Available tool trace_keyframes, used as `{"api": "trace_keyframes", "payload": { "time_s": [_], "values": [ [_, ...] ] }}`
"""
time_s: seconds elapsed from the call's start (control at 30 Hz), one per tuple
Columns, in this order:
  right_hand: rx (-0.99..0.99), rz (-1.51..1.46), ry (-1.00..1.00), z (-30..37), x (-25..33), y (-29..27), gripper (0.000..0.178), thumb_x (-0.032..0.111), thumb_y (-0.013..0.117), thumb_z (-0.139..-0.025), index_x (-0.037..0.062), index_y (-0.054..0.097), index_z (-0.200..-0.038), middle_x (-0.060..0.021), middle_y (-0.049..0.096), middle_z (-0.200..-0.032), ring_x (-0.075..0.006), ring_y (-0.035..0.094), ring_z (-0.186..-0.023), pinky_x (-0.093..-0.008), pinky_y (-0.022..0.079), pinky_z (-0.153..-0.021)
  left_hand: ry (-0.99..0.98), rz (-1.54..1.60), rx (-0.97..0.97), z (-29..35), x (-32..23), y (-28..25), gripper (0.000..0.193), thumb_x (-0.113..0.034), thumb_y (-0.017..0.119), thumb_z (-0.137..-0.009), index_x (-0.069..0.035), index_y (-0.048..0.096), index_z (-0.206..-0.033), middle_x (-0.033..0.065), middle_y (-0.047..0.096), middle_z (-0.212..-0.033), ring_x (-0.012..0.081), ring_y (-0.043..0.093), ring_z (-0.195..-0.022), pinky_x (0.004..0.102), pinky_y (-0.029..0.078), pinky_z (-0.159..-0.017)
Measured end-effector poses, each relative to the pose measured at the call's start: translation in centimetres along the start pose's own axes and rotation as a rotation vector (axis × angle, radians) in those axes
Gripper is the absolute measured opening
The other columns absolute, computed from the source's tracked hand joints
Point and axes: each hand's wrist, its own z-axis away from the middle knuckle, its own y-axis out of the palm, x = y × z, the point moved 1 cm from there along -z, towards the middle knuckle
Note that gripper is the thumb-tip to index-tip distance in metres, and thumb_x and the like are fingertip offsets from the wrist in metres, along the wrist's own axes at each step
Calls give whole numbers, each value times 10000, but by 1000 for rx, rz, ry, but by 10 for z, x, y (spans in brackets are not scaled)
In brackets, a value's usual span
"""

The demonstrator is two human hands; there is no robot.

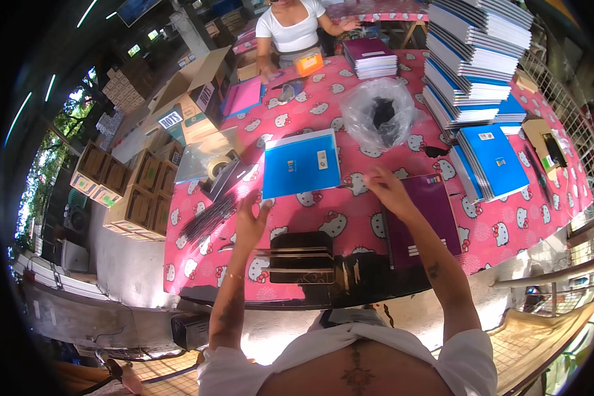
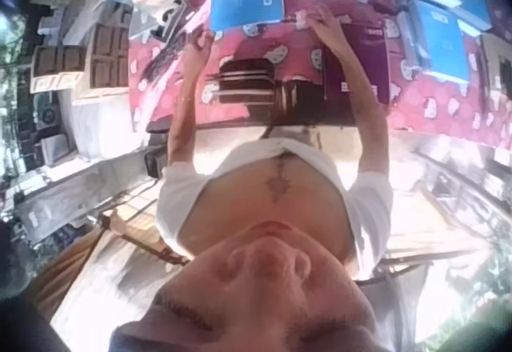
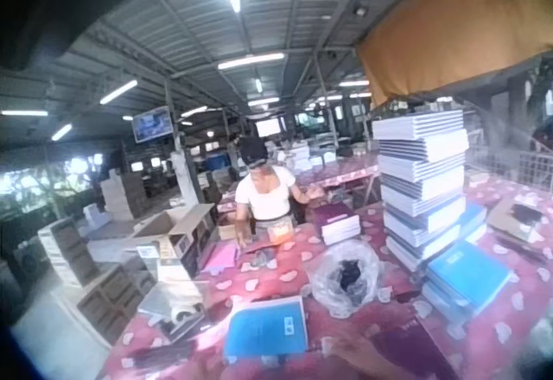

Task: The person sorts and packs spiral notebooks into groups by color, handling blue, green, red, yellow, pink, and orange notebooks on a table.

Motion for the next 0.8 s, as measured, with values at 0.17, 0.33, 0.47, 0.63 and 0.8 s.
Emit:
{"api": "trace_keyframes", "payload": {
  "time_s": [0.17,0.33,0.47,0.63,0.8],
  "values": [
    [56,-297,241,-92,-52,68,627,510,691,-905,-3,609,-1257,-141,670,-1123,-234,660,-1008,-360,520,-865,-592,282,291,-92,91,57,685,-528,693,-895,9,592,-1307,216,667,-1199,299,622,-1128,388,472,-968],
    [130,-511,501,-124,-54,139,486,321,690,-891,-47,637,-1205,-157,709,-1013,-246,688,-883,-374,548,-755,-584,682,280,-86,202,86,529,-435,625,-903,-110,581,-1318,117,636,-1169,252,569,-1144,397,425,-1004],
    [-77,-126,405,-129,-90,128,495,316,708,-863,0,628,-1234,-112,688,-1055,-234,674,-867,-331,546,-739,-649,700,327,-104,168,128,535,-324,589,-869,-7,567,-1299,170,632,-1236,287,584,-1135,396,444,-984],
    [-41,-10,464,-90,-112,136,538,189,732,-813,-29,591,-1284,-143,689,-1105,-226,677,-941,-359,554,-813,-694,466,285,-51,164,109,506,-284,604,-861,19,592,-1266,216,688,-1097,348,662,-1002,429,504,-896],
    [137,-397,313,-36,-72,165,634,245,776,-822,2,540,-1358,-140,682,-1151,-220,680,-922,-369,560,-824,-411,127,46,4,163,63,552,-272,687,-865,-14,543,-1331,251,588,-1266,443,584,-1135,492,479,-981]
  ]
}}
